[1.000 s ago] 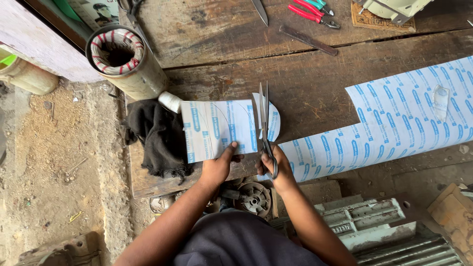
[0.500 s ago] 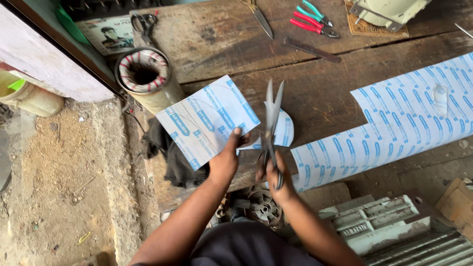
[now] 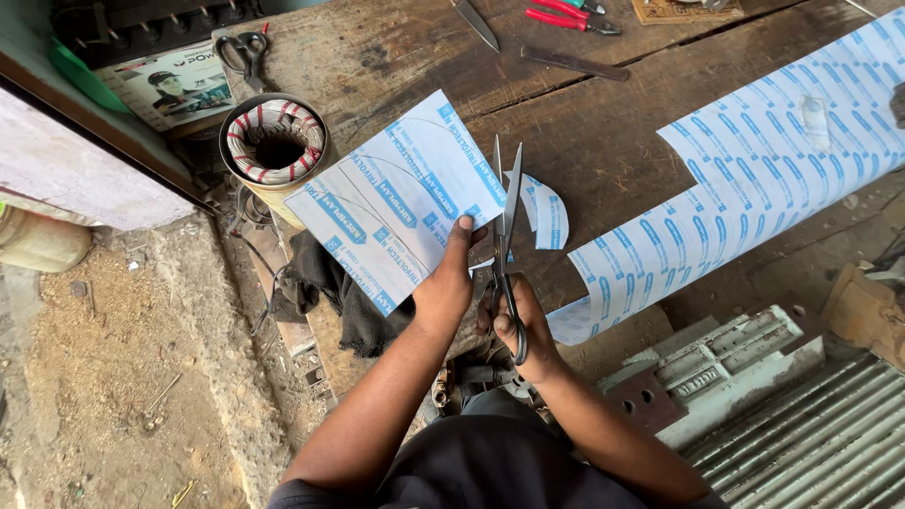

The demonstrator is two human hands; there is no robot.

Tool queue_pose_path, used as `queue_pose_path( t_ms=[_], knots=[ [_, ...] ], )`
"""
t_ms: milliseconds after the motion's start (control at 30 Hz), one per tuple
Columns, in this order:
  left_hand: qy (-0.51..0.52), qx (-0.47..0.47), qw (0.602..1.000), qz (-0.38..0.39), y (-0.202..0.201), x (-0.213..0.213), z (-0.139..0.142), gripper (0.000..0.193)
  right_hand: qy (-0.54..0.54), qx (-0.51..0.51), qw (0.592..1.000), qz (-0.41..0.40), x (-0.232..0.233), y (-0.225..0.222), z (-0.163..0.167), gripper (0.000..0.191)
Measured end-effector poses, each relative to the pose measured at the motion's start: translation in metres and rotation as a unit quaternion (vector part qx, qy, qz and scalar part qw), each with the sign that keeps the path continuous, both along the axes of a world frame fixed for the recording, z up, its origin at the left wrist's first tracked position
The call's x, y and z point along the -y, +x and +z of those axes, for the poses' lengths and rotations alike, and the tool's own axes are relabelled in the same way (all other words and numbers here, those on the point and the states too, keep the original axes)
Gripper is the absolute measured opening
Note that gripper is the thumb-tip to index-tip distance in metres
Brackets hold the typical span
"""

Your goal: The person cuts curved shapes out of blue adhesive-backed insulation sheet material with scissors, following drawn outline lines on the sheet. They hold the sheet in one hand while trimming around the marked curves, producing cut pieces and scrap offcuts on the workbench.

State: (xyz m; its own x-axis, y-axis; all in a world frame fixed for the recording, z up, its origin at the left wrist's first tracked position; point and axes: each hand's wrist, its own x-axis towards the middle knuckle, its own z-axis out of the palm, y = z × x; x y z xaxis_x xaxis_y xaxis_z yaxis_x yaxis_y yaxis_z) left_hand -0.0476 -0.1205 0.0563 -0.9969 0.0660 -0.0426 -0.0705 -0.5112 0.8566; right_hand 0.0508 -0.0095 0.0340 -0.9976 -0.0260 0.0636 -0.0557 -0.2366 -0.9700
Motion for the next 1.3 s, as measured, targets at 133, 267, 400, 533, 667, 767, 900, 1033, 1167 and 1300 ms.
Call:
queue_pose_path(
  t_ms=[133,267,400,533,667,767,900,1033,1167,1300],
  knots=[
    [0.035,0.000,0.999,0.004,0.001,0.000,0.001,0.032,-0.029,0.002,1.000,0.000,0.005,0.001,0.001,0.072],
    [0.022,0.012,1.000,-0.011,0.001,0.002,-0.001,0.031,-0.043,0.005,0.999,0.001,0.003,0.000,0.000,0.071],
    [0.012,0.017,1.000,-0.010,0.000,0.004,-0.002,0.029,-0.032,0.006,0.999,-0.001,0.004,0.001,0.002,0.069],
    [0.008,0.015,1.000,-0.013,0.000,0.008,-0.001,0.029,-0.008,-0.003,1.000,-0.005,0.006,0.001,0.003,0.069],
    [0.013,0.014,1.000,-0.020,-0.002,0.012,0.001,0.030,0.008,-0.003,1.000,-0.011,0.006,0.001,-0.001,0.071],
    [0.010,0.008,0.999,-0.031,-0.004,0.016,0.002,0.031,0.017,-0.003,1.000,-0.012,0.005,0.003,-0.006,0.072],
    [-0.003,0.007,0.998,-0.057,-0.006,0.022,0.002,0.030,0.032,-0.011,0.999,-0.020,0.003,0.006,-0.014,0.069],
    [0.003,-0.012,0.998,-0.064,-0.004,0.022,0.003,0.030,0.014,-0.017,1.000,-0.019,0.003,0.011,-0.018,0.062],
    [-0.001,-0.013,0.997,-0.073,-0.003,0.021,0.004,0.028,-0.010,-0.016,0.999,-0.028,0.003,0.016,-0.020,0.057],
    [0.001,-0.020,0.997,-0.080,-0.002,0.022,0.006,0.028,-0.036,-0.025,0.999,-0.020,0.001,0.018,-0.021,0.051]
  ],
)
